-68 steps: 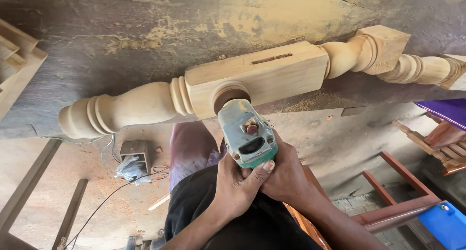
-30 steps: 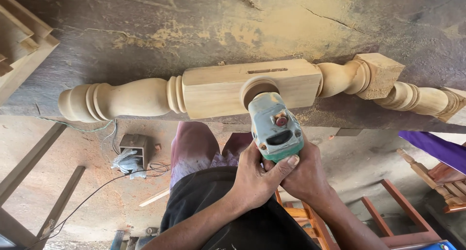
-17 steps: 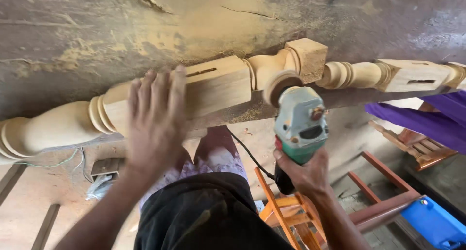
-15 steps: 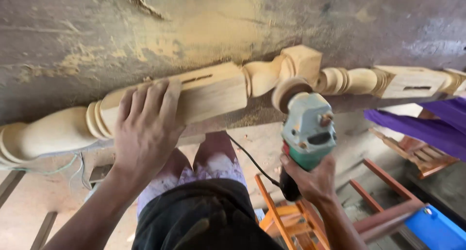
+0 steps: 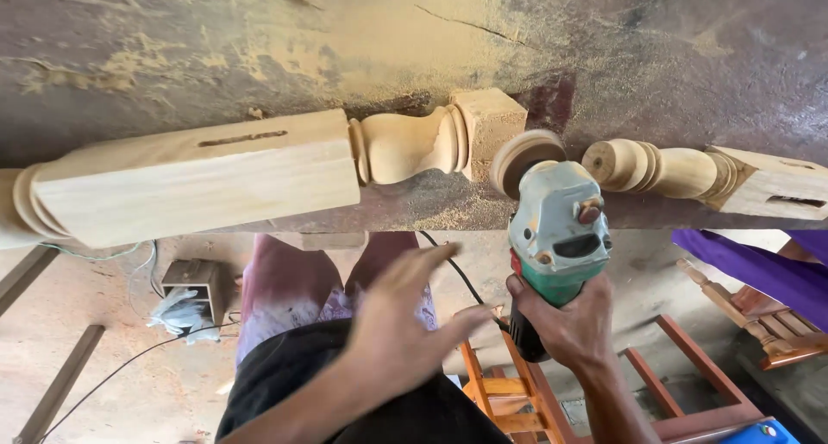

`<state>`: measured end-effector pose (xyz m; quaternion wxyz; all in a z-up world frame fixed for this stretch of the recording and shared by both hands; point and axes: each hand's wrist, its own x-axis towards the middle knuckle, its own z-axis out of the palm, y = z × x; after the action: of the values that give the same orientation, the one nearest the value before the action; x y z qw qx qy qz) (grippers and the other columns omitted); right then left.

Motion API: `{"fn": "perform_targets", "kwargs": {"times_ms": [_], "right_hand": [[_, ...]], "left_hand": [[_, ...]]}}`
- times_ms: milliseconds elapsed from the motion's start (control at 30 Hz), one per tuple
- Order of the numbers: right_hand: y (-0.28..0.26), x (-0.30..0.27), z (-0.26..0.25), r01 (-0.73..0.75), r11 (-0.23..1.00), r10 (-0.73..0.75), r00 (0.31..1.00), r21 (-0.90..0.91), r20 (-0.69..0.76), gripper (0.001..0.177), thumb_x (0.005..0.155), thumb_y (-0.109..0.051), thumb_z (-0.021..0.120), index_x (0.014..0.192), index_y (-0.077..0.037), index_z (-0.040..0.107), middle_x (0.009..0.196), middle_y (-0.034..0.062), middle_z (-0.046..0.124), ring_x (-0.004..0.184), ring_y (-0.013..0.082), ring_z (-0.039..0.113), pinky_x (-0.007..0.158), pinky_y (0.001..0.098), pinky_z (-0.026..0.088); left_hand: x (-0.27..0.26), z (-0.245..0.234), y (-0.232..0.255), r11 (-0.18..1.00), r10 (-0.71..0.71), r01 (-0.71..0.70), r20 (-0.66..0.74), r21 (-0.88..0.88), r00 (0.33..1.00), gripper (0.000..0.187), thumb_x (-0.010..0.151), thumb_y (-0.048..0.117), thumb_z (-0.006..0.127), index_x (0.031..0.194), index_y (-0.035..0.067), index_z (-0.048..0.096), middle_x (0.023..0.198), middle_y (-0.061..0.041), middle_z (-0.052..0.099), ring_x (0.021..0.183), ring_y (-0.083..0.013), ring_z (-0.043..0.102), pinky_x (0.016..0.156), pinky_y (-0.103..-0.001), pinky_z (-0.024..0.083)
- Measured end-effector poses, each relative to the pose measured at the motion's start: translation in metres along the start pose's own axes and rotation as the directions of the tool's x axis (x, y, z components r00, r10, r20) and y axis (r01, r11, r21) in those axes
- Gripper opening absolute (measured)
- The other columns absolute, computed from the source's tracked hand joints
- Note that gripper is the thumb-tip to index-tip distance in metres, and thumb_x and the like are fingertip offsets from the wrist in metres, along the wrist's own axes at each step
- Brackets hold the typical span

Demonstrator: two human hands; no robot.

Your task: Sanding carved wooden furniture legs using an angle grinder with a sanding disc attachment to smooth the surface.

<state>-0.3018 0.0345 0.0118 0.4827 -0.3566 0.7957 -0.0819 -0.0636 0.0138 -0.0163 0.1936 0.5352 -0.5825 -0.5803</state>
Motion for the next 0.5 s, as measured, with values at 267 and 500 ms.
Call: {"fn": "perform_targets", "kwargs": {"times_ms": [267, 500], "right_hand": [[-0.010, 0.013, -0.005, 0.023, 0.998, -0.028, 0.996, 0.061, 0.082, 0.031, 0.080, -0.015, 0.079, 0.105, 0.000, 0.069, 0.093, 0.0085, 0.077, 0.081, 0.0166, 0.074, 0.070, 0.0329, 0.062], [-0.017, 0.022, -0.004, 0.122, 0.992, -0.112, 0.977, -0.041, 0.181, 0.024, 0.076, -0.013, 0.081, 0.097, -0.002, 0.074, 0.087, 0.0055, 0.080, 0.080, 0.0137, 0.075, 0.070, 0.0320, 0.061]], "left_hand": [[0.045, 0.048, 0.045, 0.743, -0.317, 0.428, 0.292, -0.515, 0.902, 0.058, 0.087, 0.045, 0.074, 0.121, -0.001, 0.064, 0.092, -0.016, 0.077, 0.082, -0.0248, 0.079, 0.074, -0.036, 0.061], [0.038, 0.050, 0.040, 0.701, -0.334, 0.402, 0.227, -0.589, 0.915, 0.050, 0.089, 0.038, 0.076, 0.119, 0.000, 0.066, 0.093, -0.014, 0.078, 0.087, -0.0194, 0.080, 0.078, -0.034, 0.062]]}}
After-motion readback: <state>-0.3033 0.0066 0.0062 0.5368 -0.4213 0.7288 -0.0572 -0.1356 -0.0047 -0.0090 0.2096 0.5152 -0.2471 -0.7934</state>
